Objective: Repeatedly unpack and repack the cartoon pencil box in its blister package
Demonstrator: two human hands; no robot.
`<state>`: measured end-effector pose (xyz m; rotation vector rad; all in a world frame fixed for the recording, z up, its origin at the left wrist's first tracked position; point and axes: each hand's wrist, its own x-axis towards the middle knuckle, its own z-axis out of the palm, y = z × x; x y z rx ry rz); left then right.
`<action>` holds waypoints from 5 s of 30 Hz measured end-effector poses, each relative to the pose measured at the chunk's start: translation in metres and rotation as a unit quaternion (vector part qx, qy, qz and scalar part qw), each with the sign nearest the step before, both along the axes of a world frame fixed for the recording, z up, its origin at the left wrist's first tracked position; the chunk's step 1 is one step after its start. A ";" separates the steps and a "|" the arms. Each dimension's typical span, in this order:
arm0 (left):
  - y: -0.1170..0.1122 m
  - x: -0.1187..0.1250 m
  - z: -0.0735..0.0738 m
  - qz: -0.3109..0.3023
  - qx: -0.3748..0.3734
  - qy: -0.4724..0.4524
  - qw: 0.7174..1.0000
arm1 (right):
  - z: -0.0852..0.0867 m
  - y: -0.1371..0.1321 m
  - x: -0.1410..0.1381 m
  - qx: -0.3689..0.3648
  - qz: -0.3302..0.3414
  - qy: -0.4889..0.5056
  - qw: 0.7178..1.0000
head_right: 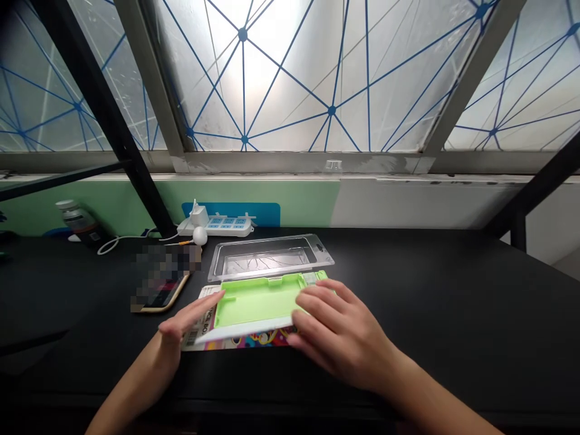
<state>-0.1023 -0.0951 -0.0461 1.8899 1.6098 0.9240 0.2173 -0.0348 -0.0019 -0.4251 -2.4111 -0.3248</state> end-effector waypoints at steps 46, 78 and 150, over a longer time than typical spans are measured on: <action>0.102 0.019 0.026 0.079 0.190 0.173 0.963 | -0.023 0.118 0.029 -0.320 -0.161 0.165 0.919; 0.127 0.056 0.022 -0.086 0.085 0.337 0.934 | -0.018 0.036 -0.010 -0.348 -0.061 -0.157 0.922; 0.127 0.041 0.027 -0.128 0.101 0.331 0.929 | 0.000 0.151 0.077 -0.489 -0.292 -0.007 0.822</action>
